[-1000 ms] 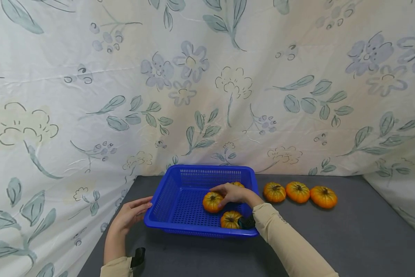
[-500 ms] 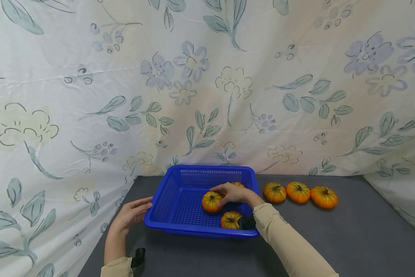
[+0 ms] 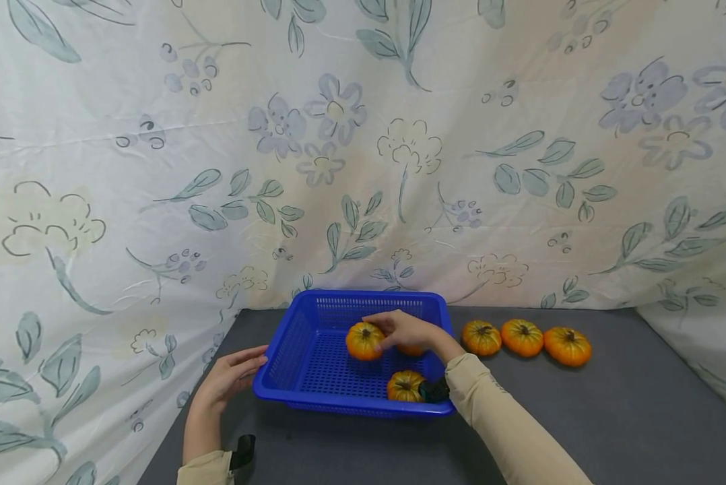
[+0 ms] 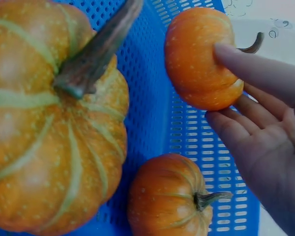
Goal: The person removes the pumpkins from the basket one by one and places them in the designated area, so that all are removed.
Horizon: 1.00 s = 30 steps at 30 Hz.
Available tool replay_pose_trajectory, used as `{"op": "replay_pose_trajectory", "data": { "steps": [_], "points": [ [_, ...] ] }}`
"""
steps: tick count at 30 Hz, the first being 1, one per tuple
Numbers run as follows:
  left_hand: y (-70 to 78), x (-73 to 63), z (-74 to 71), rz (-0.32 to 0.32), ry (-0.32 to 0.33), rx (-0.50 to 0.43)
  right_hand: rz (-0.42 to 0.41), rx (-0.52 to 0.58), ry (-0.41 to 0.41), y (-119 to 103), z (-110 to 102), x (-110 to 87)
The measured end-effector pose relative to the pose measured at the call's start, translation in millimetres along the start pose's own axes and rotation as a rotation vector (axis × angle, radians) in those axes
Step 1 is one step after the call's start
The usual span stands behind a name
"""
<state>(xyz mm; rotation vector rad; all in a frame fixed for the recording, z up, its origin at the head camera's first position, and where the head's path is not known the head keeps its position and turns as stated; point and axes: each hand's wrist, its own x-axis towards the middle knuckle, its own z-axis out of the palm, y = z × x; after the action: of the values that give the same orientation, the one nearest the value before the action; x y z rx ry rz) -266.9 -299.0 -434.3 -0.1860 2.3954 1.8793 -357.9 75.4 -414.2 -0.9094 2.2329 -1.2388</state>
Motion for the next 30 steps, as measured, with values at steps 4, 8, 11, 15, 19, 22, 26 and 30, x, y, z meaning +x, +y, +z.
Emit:
{"op": "replay_pose_trajectory", "data": {
  "steps": [4,8,11,15,19,22,26,30],
  "points": [
    [0.3,0.7,0.3,0.003,0.001,-0.001,-0.016,0.043,0.002,-4,-3,-1.7],
    [0.7,1.0,0.2,0.000,0.005,-0.001,-0.034,0.068,0.012,-9,-8,-4.0],
    [1.1,0.7,0.3,-0.007,0.006,0.000,-0.042,0.066,0.025,-13,-11,-6.7],
    [1.6,0.2,0.4,-0.011,0.010,0.004,-0.043,0.043,0.057,-18,-15,-11.4],
    [1.3,0.1,0.5,-0.011,0.013,0.006,-0.041,0.025,0.077,-20,-19,-15.1],
    [1.3,0.2,0.7,-0.011,0.014,0.005,-0.033,0.034,0.090,-20,-22,-18.3],
    [1.5,-0.2,1.1,-0.013,0.016,0.008,-0.017,0.051,0.115,-24,-27,-26.3],
    [1.9,-0.5,1.1,-0.017,0.019,0.004,-0.030,0.073,0.121,-24,-32,-35.4]
  ]
}}
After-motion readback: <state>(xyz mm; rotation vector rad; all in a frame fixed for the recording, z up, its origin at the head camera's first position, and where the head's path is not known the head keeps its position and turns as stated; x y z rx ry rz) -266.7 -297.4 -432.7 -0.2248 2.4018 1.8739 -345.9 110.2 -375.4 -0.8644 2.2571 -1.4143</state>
